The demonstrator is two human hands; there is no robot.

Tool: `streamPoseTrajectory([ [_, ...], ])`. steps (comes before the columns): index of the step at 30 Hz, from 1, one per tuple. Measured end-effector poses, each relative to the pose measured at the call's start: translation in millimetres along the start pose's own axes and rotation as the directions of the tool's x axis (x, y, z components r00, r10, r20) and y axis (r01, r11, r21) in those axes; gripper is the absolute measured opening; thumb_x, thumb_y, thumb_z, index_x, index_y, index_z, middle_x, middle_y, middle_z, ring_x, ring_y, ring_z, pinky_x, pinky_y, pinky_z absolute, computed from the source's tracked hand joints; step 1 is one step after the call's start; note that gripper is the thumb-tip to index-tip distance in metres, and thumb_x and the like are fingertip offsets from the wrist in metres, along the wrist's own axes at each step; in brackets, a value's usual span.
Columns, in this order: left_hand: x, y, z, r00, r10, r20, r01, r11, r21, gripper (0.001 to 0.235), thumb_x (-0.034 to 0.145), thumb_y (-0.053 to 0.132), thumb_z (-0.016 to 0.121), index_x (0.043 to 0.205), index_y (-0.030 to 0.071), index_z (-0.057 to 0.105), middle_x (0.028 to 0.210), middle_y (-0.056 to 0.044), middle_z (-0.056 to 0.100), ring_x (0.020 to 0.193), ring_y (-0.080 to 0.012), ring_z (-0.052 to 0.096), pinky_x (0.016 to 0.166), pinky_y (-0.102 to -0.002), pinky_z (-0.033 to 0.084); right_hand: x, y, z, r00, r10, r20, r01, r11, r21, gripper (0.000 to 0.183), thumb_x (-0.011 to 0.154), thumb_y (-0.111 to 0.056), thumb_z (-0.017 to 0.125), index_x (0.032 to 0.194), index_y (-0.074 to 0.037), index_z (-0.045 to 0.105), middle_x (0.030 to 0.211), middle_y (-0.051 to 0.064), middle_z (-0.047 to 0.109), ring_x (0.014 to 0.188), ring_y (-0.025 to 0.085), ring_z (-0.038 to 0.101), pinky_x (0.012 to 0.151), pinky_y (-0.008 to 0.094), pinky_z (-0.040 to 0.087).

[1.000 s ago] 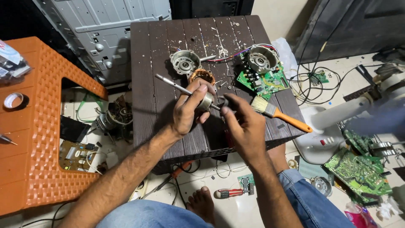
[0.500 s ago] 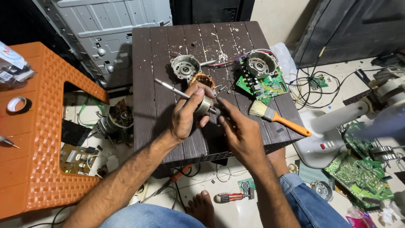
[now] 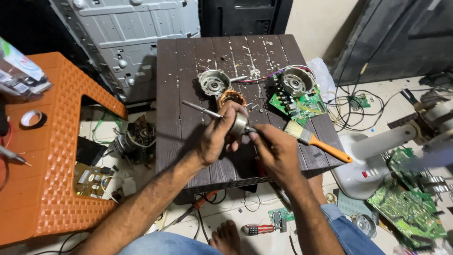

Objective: The person disassembles an electric motor, removes the rotor, and uses a screwdriver to scrape debris from the stator. They then reinsert the rotor into the stator and spin it to test the fit.

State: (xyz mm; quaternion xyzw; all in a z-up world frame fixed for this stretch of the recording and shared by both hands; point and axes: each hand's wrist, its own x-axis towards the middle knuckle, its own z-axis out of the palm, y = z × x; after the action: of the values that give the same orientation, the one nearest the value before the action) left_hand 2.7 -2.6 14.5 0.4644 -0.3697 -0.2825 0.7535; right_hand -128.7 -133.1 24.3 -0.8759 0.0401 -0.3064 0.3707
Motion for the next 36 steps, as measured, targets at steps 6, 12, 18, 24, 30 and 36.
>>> streamPoseTrajectory([
  [6, -1.8, 8.3, -8.5, 0.984, -0.093, -0.155, 0.124, 0.972, 0.202, 0.075, 0.1, 0.067, 0.035, 0.122, 0.0, 0.06, 0.078, -0.017, 0.064, 0.052, -0.015, 0.062, 0.036, -0.022, 0.044, 11.5, -12.8, -30.2, 0.997, -0.003, -0.076, 0.002, 1.0, -0.002, 0.015, 0.099, -0.017, 0.068, 0.108, -0.01, 0.078, 0.069, 0.011, 0.069, 0.059, 0.024, 0.066, 0.059, 0.038, 0.052],
  [12, -10.9, 44.6, 5.4, 0.856, 0.438, -0.273, -0.243, 0.808, 0.536, 0.06, 0.095, 0.048, 0.052, 0.132, 0.002, 0.04, 0.107, -0.007, 0.045, 0.095, -0.0167, 0.045, 0.086, -0.036, 0.043, 10.3, -48.2, -75.7, 0.996, 0.057, -0.068, -0.058, 0.998, -0.019, 0.01, 0.099, 0.004, 0.065, 0.105, 0.011, 0.07, 0.08, 0.012, 0.066, 0.059, 0.016, 0.057, 0.055, 0.026, 0.044],
  [18, -16.4, 19.7, 11.2, 0.799, 0.514, 0.313, -0.537, 0.374, 0.756, 0.085, 0.091, 0.072, 0.052, 0.15, 0.012, 0.04, 0.153, -0.012, 0.053, 0.143, -0.0313, 0.059, 0.129, -0.053, 0.051, 16.4, -88.9, -79.9, 0.992, -0.051, 0.115, 0.086, 0.942, -0.325, 0.012, 0.096, 0.001, 0.072, 0.086, 0.009, 0.071, 0.058, 0.011, 0.057, 0.045, 0.017, 0.037, 0.046, 0.03, 0.027],
  [24, -18.4, 12.7, 8.6, 0.901, 0.336, 0.274, -0.434, 0.704, 0.562, 0.035, 0.102, 0.024, 0.06, 0.133, 0.015, 0.047, 0.113, -0.004, 0.069, 0.091, -0.0155, 0.073, 0.088, -0.033, 0.064, 17.4, -74.2, -58.3, 0.978, 0.053, 0.204, 0.045, 0.893, -0.447, 0.026, 0.099, -0.012, 0.077, 0.081, 0.002, 0.066, 0.053, 0.008, 0.051, 0.044, 0.019, 0.036, 0.047, 0.033, 0.026],
  [30, -13.3, 0.1, 5.4, 0.945, 0.245, 0.215, -0.293, 0.929, 0.226, 0.055, 0.08, 0.016, 0.08, 0.127, 0.022, 0.052, 0.1, 0.003, 0.063, 0.087, -0.0122, 0.06, 0.078, -0.03, 0.053, 8.7, -29.8, -48.1, 0.982, 0.033, 0.188, -0.009, 0.992, -0.125, 0.023, 0.118, 0.005, 0.064, 0.097, 0.01, 0.055, 0.08, 0.013, 0.048, 0.063, 0.017, 0.038, 0.057, 0.03, 0.031],
  [36, 0.2, -9.1, 1.3, 0.901, 0.336, 0.275, -0.388, 0.907, 0.162, 0.036, 0.084, 0.018, 0.079, 0.111, 0.023, 0.057, 0.09, 0.006, 0.068, 0.078, -0.0074, 0.069, 0.073, -0.025, 0.064, 3.4, -25.4, -51.9, 0.971, 0.071, 0.227, -0.056, 0.996, -0.073, 0.01, 0.119, 0.008, 0.059, 0.126, 0.015, 0.057, 0.099, 0.019, 0.057, 0.078, 0.022, 0.052, 0.071, 0.03, 0.042],
])
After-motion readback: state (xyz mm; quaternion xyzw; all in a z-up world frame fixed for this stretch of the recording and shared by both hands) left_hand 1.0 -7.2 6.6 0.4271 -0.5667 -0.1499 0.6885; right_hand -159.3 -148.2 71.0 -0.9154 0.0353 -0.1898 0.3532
